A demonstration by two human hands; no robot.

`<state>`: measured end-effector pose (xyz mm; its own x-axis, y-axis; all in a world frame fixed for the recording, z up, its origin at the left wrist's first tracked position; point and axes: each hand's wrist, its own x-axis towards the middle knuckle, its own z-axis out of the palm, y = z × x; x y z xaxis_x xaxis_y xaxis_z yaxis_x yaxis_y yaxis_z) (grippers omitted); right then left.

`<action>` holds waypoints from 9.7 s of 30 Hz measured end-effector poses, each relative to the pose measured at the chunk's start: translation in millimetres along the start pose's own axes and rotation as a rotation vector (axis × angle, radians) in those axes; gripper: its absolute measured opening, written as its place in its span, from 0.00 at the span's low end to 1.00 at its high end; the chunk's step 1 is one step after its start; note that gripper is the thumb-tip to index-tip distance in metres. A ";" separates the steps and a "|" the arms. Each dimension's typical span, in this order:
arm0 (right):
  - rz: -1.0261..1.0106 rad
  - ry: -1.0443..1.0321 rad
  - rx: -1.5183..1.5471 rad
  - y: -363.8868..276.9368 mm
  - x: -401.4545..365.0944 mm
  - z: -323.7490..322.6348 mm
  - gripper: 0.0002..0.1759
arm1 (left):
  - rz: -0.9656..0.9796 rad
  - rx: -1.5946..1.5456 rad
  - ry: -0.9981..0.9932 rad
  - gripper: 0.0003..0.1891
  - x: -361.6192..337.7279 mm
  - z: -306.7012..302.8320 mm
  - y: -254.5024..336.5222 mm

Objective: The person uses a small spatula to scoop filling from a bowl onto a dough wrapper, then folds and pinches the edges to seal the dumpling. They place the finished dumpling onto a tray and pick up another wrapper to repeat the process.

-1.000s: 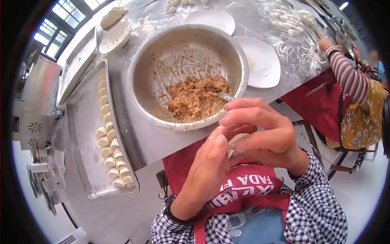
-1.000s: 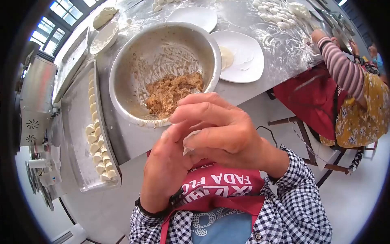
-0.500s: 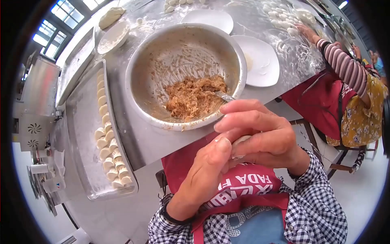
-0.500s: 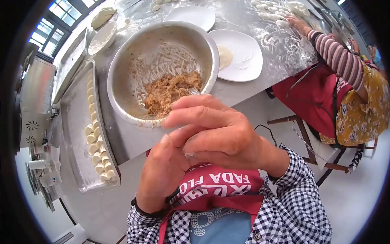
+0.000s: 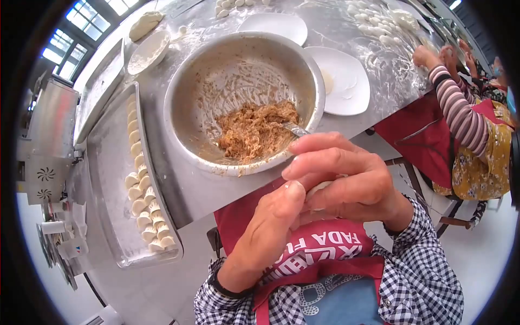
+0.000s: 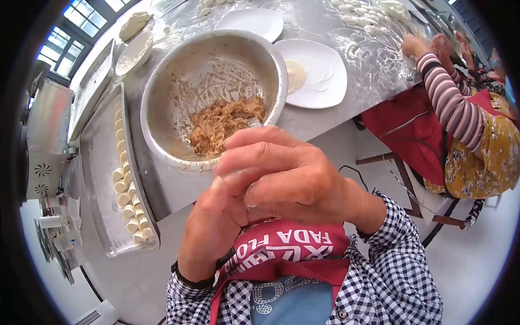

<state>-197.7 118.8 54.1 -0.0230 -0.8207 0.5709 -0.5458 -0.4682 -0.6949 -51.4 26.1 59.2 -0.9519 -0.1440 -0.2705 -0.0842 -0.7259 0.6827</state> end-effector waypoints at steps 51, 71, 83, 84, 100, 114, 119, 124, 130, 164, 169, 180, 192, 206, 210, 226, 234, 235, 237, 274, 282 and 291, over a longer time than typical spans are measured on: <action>0.017 0.264 -0.042 -8.8 9.2 31.6 0.12 | 0.187 -0.209 -0.001 0.26 -14.6 -10.4 -7.9; -0.090 0.197 -0.143 2.5 5.5 34.2 0.15 | 0.238 -0.474 0.077 0.25 -12.7 -10.4 -15.0; -0.185 0.222 -0.355 -3.9 18.1 44.9 0.12 | 0.283 -0.467 0.128 0.22 -23.8 -6.8 -12.5; -0.206 0.216 -0.325 -4.4 20.2 47.1 0.12 | 0.282 -0.510 0.134 0.21 -23.7 -6.4 -12.1; -0.205 -0.024 0.057 -15.9 24.7 95.0 0.16 | 0.634 0.225 0.802 0.15 -172.4 -78.2 37.5; -0.116 -0.288 0.021 1.9 17.8 103.9 0.08 | 0.325 1.127 1.174 0.13 -112.4 -297.6 169.0; -0.026 -0.289 0.016 8.8 12.7 104.5 0.10 | 0.234 1.307 1.056 0.12 -79.1 -334.8 160.6; -0.015 -0.303 0.017 13.9 15.6 103.4 0.09 | 0.162 1.348 0.978 0.11 -76.5 -333.7 153.0; 0.010 -0.291 0.017 12.4 16.2 101.9 0.09 | 0.254 1.589 0.946 0.13 -75.7 -327.4 148.7; 0.591 -0.022 -0.705 162.9 5.0 -87.1 0.07 | 0.508 0.130 0.326 0.13 -114.1 -89.9 33.3; 0.731 -0.169 -0.842 169.7 20.1 -68.5 0.09 | 0.463 0.119 0.356 0.14 -94.5 -71.9 14.9; 0.685 -0.047 -0.891 178.9 15.8 -60.3 0.05 | 0.422 0.084 0.309 0.11 -65.9 -63.0 -5.8; 0.798 0.482 -0.096 164.4 -24.4 -79.9 0.11 | 0.328 0.059 0.261 0.09 -36.1 -44.5 -13.2; 0.681 0.535 0.802 30.9 -10.8 -64.9 0.11 | 0.312 0.203 0.321 0.14 -4.6 -8.9 -1.6; 0.482 0.260 0.743 0.7 6.7 -20.2 0.11 | 0.407 0.148 0.371 0.15 3.0 4.8 1.0; 0.546 0.218 0.764 0.2 14.1 16.4 0.13 | 0.400 -0.176 0.343 0.11 -4.8 -30.9 -12.4; 0.443 0.202 0.416 -2.8 17.0 19.0 0.12 | 0.287 -0.365 0.289 0.13 -7.7 -24.6 -8.6; 0.438 0.197 0.378 -3.7 17.3 18.1 0.11 | 0.290 -0.307 0.253 0.13 -8.2 -25.9 -11.9; 0.429 0.188 0.341 -4.9 18.7 17.8 0.11 | 0.298 -0.249 0.219 0.13 -9.1 -30.1 -16.5; 0.382 0.174 -0.214 21.1 -4.9 -3.1 0.16 | 0.266 -0.337 0.460 0.15 -28.5 -47.2 -27.7; 0.153 0.071 -0.317 40.3 22.2 3.2 0.07 | 0.284 -0.229 0.504 0.13 -27.4 -49.7 -28.8; 0.190 -0.155 -0.477 57.0 49.0 -14.6 0.03 | 0.160 -0.411 0.514 0.18 -34.2 -65.3 -28.4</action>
<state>-242.2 56.7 48.8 -0.0541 -0.9322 0.3580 -0.8649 -0.1354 -0.4833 2.8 7.7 4.7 -0.6734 -0.4988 -0.5456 0.2616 -0.8511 0.4553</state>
